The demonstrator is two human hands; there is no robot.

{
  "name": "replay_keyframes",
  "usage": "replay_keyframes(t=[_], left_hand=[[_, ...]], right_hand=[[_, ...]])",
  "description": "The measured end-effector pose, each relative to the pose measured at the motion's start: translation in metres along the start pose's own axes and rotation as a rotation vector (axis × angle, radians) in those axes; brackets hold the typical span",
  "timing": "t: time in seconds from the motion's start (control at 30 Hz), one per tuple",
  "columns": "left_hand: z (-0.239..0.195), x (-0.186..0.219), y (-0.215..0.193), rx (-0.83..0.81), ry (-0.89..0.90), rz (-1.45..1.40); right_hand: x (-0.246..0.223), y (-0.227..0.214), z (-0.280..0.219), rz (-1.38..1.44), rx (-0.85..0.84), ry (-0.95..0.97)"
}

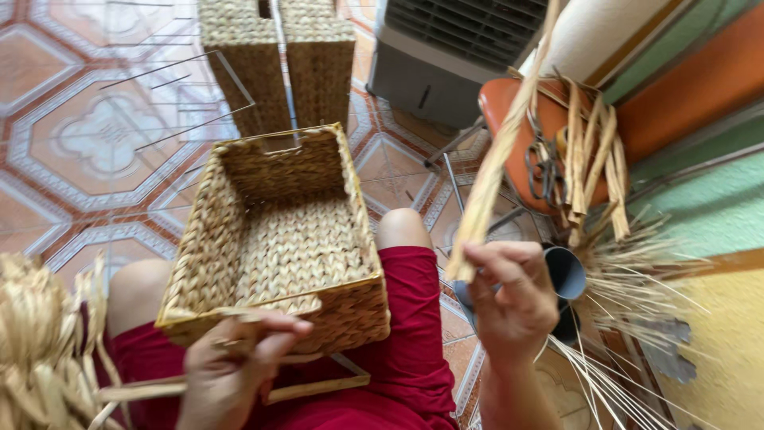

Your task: The person trims excess dried palm fibers from the interior of a woven basket using scissors. They rotate the basket to access different edges and remove protruding strands to create a smooth finish.

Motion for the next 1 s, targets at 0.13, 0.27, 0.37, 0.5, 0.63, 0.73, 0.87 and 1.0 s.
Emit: replay_keyframes(t=[0.13, 0.27, 0.37, 0.5, 0.63, 0.73, 0.87, 1.0], left_hand=[[-0.011, 0.036, 0.044, -0.182, 0.429, 0.049], [-0.016, 0.048, 0.05, -0.128, 0.486, 0.005], [-0.018, 0.044, 0.043, 0.038, 0.527, 0.105], [-0.01, 0.029, 0.034, 0.094, 0.514, -0.084], [0.0, 0.016, 0.034, 0.072, 0.393, -0.224], [0.01, 0.01, 0.036, 0.073, 0.322, -0.283], [0.015, 0.003, 0.035, 0.173, 0.211, -0.157], [0.012, 0.007, 0.037, 0.167, 0.297, -0.138]], right_hand=[[-0.049, 0.038, 0.007, 0.088, -0.178, -0.099], [-0.076, 0.064, 0.01, 0.22, -0.341, -0.123], [-0.083, 0.081, 0.006, 0.375, -0.429, 0.037], [-0.089, 0.092, 0.002, 0.394, -0.456, -0.024], [-0.084, 0.104, -0.002, 0.413, -0.428, 0.061], [-0.076, 0.112, -0.002, 0.396, -0.437, 0.128], [-0.072, 0.113, -0.001, 0.373, -0.495, 0.141], [-0.079, 0.108, 0.007, 0.292, -0.484, 0.074]])
Point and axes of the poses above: each hand's wrist, its own z-axis towards the middle knuckle, its own y-axis out of the palm, x = y × z, the point moved 3 cm from there along z, towards the middle knuckle, and after that the axes turned 6 degrees about -y, right-handed, at the moved point
